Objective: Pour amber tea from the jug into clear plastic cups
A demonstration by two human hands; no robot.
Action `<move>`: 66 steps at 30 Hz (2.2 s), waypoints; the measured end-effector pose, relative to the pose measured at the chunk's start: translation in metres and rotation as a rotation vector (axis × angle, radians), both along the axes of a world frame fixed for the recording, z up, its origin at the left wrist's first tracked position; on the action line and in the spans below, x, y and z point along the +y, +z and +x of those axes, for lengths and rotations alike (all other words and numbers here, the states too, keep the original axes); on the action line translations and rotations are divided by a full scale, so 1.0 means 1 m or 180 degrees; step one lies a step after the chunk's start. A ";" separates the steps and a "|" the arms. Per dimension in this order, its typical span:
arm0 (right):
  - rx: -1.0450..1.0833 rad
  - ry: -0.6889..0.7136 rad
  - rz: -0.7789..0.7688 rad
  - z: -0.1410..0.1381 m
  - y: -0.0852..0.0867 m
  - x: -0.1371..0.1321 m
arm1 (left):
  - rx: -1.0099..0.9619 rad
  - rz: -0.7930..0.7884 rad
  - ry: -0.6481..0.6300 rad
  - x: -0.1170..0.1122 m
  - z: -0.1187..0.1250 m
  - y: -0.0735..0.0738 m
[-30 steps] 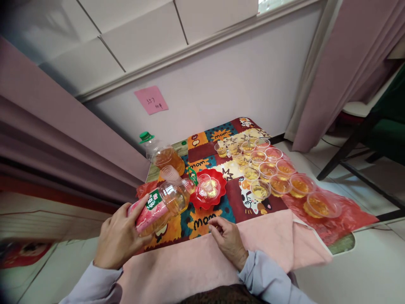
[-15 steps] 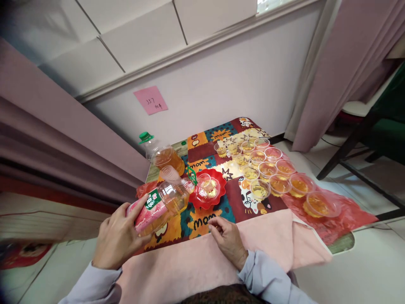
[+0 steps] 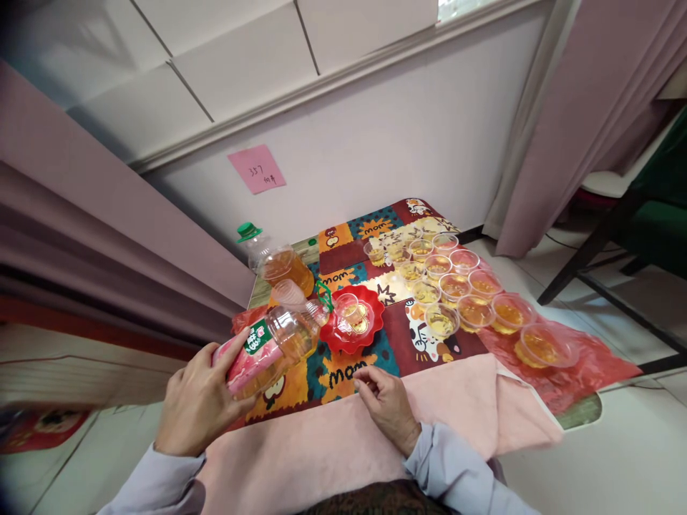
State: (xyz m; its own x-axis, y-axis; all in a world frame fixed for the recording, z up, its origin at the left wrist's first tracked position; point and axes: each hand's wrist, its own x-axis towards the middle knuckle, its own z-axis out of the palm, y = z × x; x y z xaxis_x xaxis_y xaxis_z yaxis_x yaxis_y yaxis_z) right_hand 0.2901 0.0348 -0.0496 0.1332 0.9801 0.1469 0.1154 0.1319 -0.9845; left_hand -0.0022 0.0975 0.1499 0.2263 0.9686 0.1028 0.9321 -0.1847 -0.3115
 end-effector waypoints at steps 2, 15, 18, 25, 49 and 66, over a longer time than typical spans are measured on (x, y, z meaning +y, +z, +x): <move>-0.0005 -0.0001 0.0002 0.000 0.000 0.000 | -0.0004 0.0009 0.0002 0.000 0.000 0.000; -0.0039 0.0006 -0.0022 0.001 0.000 0.000 | 0.0033 -0.0027 0.0019 -0.002 0.005 0.004; -0.0038 -0.0010 -0.0014 0.000 -0.001 0.001 | 0.0044 -0.0026 0.0012 -0.002 0.007 0.005; -0.0047 0.0003 -0.0014 0.000 0.000 0.001 | 0.0047 -0.0012 0.0000 -0.002 0.006 0.005; 0.0010 -0.0001 -0.0098 0.001 0.003 0.001 | -0.0202 0.0142 -0.0015 -0.003 -0.002 -0.009; -0.1465 0.0074 0.0551 0.049 0.056 0.072 | -0.2945 0.1123 0.0774 -0.036 0.006 -0.127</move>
